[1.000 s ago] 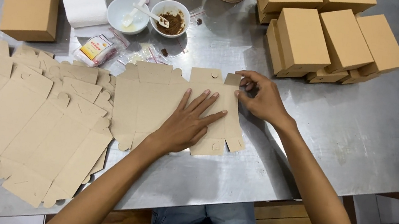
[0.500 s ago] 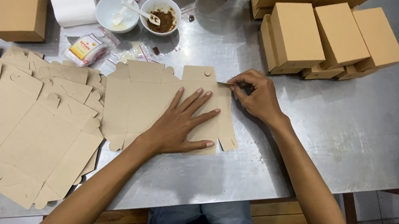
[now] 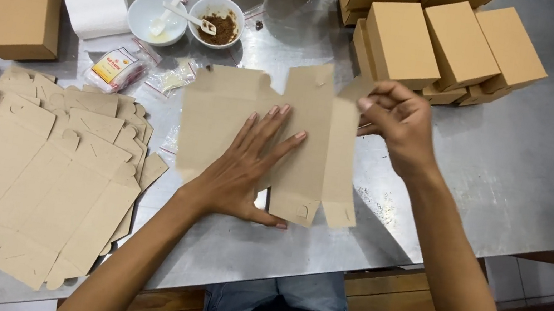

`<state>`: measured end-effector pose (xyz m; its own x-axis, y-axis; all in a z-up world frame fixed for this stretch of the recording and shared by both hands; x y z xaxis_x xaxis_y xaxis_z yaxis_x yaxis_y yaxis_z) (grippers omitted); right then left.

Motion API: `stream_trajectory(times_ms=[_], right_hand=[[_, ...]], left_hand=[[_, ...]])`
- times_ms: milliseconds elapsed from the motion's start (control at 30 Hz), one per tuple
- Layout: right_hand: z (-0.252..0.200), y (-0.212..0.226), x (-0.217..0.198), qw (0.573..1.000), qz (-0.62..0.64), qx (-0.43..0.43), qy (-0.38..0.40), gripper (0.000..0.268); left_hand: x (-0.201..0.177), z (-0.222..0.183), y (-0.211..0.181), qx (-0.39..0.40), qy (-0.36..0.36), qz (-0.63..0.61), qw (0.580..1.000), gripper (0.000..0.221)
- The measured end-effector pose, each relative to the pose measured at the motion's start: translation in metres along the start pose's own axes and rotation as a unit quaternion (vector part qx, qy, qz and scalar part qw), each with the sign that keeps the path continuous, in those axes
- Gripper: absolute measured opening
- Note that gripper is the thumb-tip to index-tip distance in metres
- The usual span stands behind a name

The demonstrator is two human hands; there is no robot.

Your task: The person folds flat cardboard pieces into small rectangular boxes on a metal table. They fold the side flaps, tuck in the tabs, and press the seams to secure the shape. Finished boxes are stacked to the right while more flat pieces remain on the left.

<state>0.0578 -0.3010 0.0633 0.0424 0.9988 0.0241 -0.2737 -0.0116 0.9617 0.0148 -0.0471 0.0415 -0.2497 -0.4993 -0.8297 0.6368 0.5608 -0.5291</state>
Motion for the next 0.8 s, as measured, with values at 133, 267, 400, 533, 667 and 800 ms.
stream_trajectory(times_ms=[133, 267, 400, 533, 667, 800], right_hand=[[-0.001, 0.024, 0.001, 0.997, 0.067, 0.021, -0.019, 0.036], [-0.002, 0.047, 0.005, 0.996, -0.045, -0.071, -0.011, 0.032], [-0.002, 0.046, 0.002, 0.983, -0.128, -0.128, 0.014, 0.025], [-0.012, 0.065, 0.019, 0.961, -0.215, -0.17, 0.042, 0.049], [-0.015, 0.08, 0.032, 0.905, -0.312, -0.287, 0.031, 0.026], [-0.025, 0.085, 0.051, 0.892, -0.278, -0.347, 0.084, 0.015]], left_hand=[[0.012, 0.0, 0.003, 0.021, -0.025, -0.003, 0.999, 0.134], [0.004, -0.005, -0.001, 0.051, -0.125, -0.015, 0.991, 0.094], [0.005, -0.006, 0.03, 0.033, -0.178, -0.058, 0.982, 0.069], [-0.073, -0.009, -0.001, -0.002, -0.244, -0.117, 0.963, 0.063], [-0.134, -0.022, -0.028, -0.033, -0.3, -0.098, 0.948, 0.049], [-0.175, -0.036, -0.055, -0.065, -0.291, 0.027, 0.954, 0.04]])
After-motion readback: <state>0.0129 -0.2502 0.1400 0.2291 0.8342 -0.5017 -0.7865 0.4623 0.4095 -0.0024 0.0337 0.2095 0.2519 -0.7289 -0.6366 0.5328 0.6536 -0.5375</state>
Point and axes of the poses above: each hand's wrist, its own z-axis towards the middle knuckle, its own x-axis out of the palm, y = z × x, the point moved 6 cm from there along z, towards the middle knuckle, and after that the axes turned 10 degrees about -x, right-handed, at the moved point
